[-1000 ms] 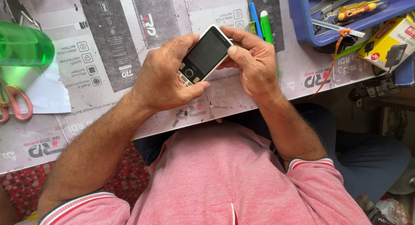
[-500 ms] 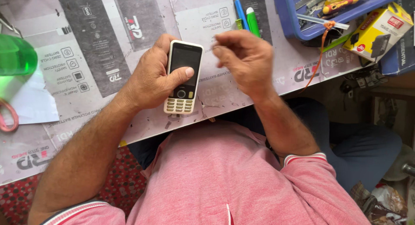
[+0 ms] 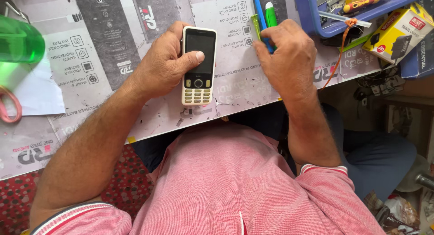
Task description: The person removes the back cover and battery from a mobile phone, uses a brush to clean the internal circuitry and keypad area, and wipes the screen and external casing with a blue cloth.
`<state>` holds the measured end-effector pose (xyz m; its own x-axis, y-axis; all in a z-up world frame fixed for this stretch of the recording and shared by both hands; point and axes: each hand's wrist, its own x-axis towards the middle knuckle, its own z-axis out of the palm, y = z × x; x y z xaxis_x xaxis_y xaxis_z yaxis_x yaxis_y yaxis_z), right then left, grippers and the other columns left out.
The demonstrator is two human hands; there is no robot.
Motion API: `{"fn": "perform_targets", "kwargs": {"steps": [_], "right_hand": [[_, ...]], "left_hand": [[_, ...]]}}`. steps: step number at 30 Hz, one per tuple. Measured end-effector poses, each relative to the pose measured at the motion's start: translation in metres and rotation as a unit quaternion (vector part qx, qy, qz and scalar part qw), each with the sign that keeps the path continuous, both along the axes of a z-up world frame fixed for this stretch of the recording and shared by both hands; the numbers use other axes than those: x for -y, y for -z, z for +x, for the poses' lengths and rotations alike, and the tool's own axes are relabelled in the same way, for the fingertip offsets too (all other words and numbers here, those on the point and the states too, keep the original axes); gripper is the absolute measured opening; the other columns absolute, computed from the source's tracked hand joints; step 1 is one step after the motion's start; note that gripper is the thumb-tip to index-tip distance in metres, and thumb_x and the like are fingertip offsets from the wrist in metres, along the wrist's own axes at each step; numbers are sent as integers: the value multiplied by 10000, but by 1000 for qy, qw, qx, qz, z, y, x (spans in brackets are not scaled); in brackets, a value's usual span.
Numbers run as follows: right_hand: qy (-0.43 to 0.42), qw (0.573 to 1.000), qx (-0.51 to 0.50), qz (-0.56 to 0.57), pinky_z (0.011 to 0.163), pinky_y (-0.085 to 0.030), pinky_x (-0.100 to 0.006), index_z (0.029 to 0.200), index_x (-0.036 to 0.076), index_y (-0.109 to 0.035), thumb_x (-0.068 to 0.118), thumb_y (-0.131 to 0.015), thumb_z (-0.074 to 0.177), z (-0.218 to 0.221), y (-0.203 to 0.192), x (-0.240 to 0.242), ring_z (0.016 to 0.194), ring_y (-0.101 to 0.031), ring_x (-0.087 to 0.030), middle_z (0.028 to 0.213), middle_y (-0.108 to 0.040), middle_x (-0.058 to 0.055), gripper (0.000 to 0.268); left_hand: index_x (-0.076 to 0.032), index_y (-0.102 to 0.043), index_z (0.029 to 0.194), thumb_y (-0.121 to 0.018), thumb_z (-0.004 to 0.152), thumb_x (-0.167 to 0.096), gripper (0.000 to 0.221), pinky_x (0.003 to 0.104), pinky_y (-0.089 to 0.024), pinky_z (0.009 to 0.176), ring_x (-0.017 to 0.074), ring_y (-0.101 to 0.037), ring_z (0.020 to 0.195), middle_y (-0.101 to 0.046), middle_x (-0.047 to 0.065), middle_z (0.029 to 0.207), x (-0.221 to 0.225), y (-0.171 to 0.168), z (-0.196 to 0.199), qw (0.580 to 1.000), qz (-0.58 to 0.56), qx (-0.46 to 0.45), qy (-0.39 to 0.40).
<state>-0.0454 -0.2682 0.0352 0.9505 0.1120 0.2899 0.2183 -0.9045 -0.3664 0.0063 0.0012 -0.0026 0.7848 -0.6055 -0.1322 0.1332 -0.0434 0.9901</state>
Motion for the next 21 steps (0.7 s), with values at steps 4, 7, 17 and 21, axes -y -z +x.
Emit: {"fn": "perform_targets", "kwargs": {"steps": [4, 7, 17, 21], "right_hand": [[5, 999, -10, 30, 763, -564, -390, 1067, 8, -737, 52, -818, 961, -2, -5, 11, 869, -711, -261, 972, -683, -121, 140], [16, 1000, -1, 7, 782, -560, -403, 1063, 9, -742, 42, -810, 982, -6, -10, 21, 879, -707, -281, 975, -698, -122, 111], [9, 1000, 13, -13, 824, -558, -423, 1066, -6, -739, 23, -755, 987, -10, -8, 26, 927, -701, -319, 1014, -707, -135, 86], [11, 1000, -24, -14, 786, -562, -418, 1141, 12, -736, 90, -801, 971, -7, -4, 22, 866, -712, -297, 1001, -725, -129, 198]], "left_hand": [[-6, -506, 1248, -632, 1006, -95, 287, 272, -605, 813, 93, -677, 906, -673, 51, 1027, 2, -5, -1, 1000, 10, -11, -14], [1, -519, 1257, -637, 989, -93, 307, 275, -602, 769, 99, -677, 865, -681, 56, 1002, 2, -8, -3, 999, 36, 4, -30], [-1, -496, 1290, -645, 957, -85, 374, 282, -623, 762, 113, -710, 880, -698, 83, 1017, 3, -7, -3, 999, 41, -5, -29], [2, -496, 1299, -661, 959, -83, 387, 285, -625, 768, 120, -718, 891, -703, 86, 1024, 3, -5, -4, 998, 59, 11, -28]]}}
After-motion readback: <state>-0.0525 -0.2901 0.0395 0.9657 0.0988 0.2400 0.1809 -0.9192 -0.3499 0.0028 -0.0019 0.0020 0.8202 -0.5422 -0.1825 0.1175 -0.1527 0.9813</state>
